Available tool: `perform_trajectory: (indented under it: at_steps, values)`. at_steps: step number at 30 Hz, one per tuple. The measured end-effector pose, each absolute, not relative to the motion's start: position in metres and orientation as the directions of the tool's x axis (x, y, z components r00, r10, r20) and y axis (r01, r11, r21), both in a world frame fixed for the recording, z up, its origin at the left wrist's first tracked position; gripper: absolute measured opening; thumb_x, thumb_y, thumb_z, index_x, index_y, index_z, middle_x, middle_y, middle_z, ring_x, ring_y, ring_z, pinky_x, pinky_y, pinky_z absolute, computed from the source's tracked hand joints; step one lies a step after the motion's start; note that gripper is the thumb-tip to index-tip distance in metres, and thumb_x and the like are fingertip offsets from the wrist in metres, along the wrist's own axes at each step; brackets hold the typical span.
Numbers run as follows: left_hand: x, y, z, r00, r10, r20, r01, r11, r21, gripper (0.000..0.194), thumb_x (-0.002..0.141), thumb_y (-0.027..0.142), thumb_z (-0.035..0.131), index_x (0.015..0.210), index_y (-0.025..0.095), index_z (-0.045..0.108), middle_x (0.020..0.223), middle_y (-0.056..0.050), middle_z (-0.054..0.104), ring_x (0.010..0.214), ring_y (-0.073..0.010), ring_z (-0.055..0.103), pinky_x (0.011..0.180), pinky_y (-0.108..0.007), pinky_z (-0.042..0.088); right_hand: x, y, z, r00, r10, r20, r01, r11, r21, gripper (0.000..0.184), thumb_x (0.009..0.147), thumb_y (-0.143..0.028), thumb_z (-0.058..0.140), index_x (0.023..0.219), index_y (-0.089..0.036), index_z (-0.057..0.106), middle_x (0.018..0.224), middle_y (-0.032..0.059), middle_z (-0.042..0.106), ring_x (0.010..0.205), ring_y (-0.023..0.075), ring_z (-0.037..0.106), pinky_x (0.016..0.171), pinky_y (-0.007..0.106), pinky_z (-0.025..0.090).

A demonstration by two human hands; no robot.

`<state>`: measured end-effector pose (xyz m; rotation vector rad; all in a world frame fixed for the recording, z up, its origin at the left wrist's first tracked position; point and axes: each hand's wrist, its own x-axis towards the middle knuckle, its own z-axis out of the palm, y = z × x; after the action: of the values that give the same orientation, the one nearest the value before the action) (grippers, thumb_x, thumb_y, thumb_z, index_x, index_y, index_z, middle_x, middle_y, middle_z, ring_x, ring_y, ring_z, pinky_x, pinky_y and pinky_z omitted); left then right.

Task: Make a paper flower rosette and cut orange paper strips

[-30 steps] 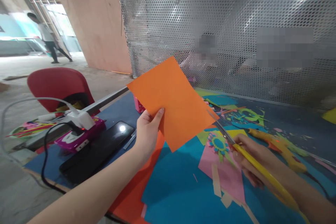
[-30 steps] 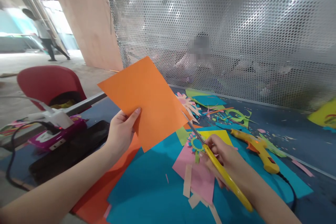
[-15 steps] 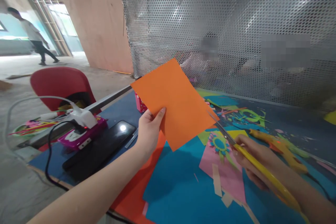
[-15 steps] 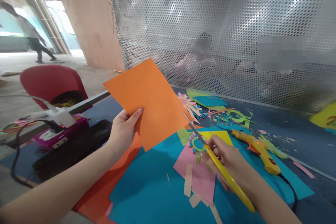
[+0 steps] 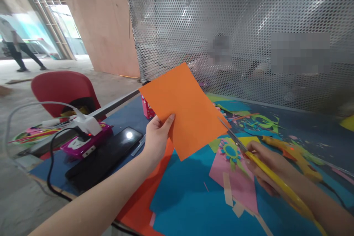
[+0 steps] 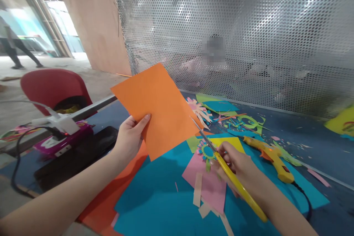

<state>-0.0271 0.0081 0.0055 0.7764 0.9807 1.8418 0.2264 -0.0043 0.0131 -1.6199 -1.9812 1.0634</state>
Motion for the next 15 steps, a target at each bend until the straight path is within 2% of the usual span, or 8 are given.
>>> perform_trajectory:
  at_steps: [4, 7, 12, 15]
  values:
    - [-0.0263, 0.0074, 0.0056, -0.395, 0.911, 0.122, -0.406, -0.292, 0.866, 0.019, 0.071, 0.026, 0.068, 0.088, 0.018, 0.066, 0.1, -0.006, 0.071, 0.09, -0.0205, 0.066, 0.081, -0.034, 0.053, 0.2312, 0.0027, 0.0047, -0.306, 0.937, -0.17, 0.655, 0.078, -0.752, 0.021, 0.077, -0.042, 0.044, 0.078, -0.026, 0.03, 0.04, -0.0151, 0.029, 0.023, 0.0055, 0.028, 0.027, 0.017, 0.024]
    - [-0.026, 0.0072, 0.0051, -0.384, 0.914, 0.127, -0.394, -0.287, 0.873, 0.02, 0.071, 0.027, 0.068, 0.089, 0.018, 0.066, 0.101, -0.006, 0.07, 0.09, -0.02, 0.065, 0.081, -0.033, 0.052, 0.2319, 0.0039, 0.0042, -0.298, 0.932, -0.206, 0.64, 0.035, -0.767, 0.019, 0.077, -0.042, 0.042, 0.077, -0.027, 0.03, 0.04, -0.015, 0.025, 0.022, 0.0064, 0.029, 0.026, 0.018, 0.024]
    - [-0.0261, 0.0065, 0.0054, -0.397, 0.91, 0.118, -0.374, -0.278, 0.885, 0.021, 0.071, 0.029, 0.068, 0.089, 0.019, 0.066, 0.101, -0.006, 0.07, 0.09, -0.0203, 0.065, 0.081, -0.035, 0.052, 0.2303, 0.001, 0.0085, -0.287, 0.942, -0.172, 0.61, 0.041, -0.792, 0.023, 0.073, -0.045, 0.046, 0.076, -0.027, 0.032, 0.048, -0.0129, 0.035, 0.023, 0.0051, 0.03, 0.025, 0.018, 0.023]
    - [-0.0264, 0.0055, 0.007, -0.396, 0.911, 0.113, -0.373, -0.272, 0.887, 0.021, 0.071, 0.029, 0.068, 0.089, 0.018, 0.066, 0.101, -0.007, 0.07, 0.09, -0.0211, 0.066, 0.083, -0.036, 0.052, 0.2299, -0.0001, 0.0102, -0.261, 0.946, -0.192, 0.602, 0.004, -0.799, 0.02, 0.074, -0.044, 0.042, 0.072, -0.026, 0.031, 0.046, -0.0123, 0.035, 0.022, 0.0057, 0.031, 0.025, 0.018, 0.021]
